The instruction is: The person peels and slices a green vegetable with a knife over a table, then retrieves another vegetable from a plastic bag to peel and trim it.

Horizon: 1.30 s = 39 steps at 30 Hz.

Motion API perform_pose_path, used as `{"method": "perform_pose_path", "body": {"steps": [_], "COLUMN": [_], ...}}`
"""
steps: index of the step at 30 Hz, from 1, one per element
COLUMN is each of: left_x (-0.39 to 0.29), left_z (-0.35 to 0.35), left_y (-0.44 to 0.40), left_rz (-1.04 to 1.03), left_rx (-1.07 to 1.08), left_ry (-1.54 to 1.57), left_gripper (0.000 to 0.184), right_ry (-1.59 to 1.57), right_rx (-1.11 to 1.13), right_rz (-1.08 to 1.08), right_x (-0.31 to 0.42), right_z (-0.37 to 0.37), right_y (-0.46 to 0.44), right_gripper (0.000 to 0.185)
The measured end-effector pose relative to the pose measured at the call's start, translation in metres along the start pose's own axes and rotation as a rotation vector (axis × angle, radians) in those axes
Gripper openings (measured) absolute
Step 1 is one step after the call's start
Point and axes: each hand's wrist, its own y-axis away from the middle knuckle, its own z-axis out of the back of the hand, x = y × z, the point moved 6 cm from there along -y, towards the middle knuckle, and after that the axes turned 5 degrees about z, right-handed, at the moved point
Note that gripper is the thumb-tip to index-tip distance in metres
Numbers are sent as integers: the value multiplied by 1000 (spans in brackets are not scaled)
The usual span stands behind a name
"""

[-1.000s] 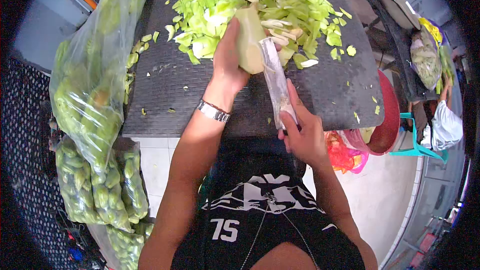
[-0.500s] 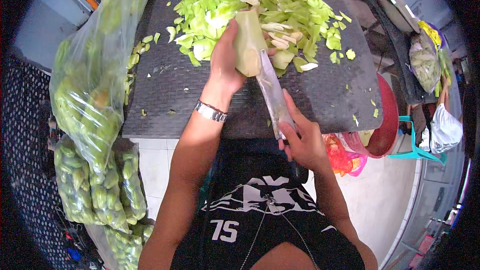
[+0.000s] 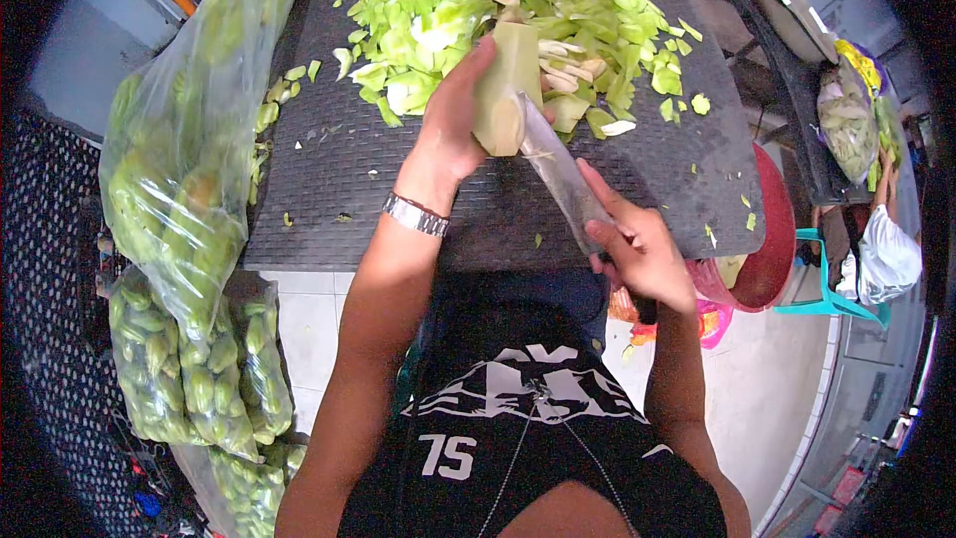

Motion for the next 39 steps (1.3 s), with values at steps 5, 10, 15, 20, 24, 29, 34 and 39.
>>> {"method": "perform_pose_path", "body": {"steps": [5, 10, 15, 20, 24, 29, 34, 39], "left_x": [4, 4, 5, 4, 6, -13, -14, -17], "left_z": [0, -1, 6, 4, 8, 11, 12, 8], "left_y": [-3, -2, -7, -6, -7, 1, 3, 9], "left_rz": [5, -35, -57, -106, -67, -106, -120, -189], "left_rx": [53, 6, -19, -6, -42, -13, 62, 43], "left_ry": [-10, -42, -59, -105, -66, 187, 436, 308], "left_gripper": [45, 47, 46, 45, 46, 58, 62, 63], "right_ry": [-75, -174, -189, -265, -234, 213, 514, 507], "right_rx": [64, 99, 123, 171, 152, -171, -271, -294], "right_rz": [-8, -16, 73, 83, -24, 107, 292, 229], "right_x": [-11, -13, -23, -25, -14, 29, 53, 47], "right_z": [10, 7, 11, 12, 16, 8, -4, -17], "right_y": [-3, -5, -11, -14, -11, 10, 22, 23], "right_gripper": [61, 59, 59, 59, 59, 60, 57, 52]}}
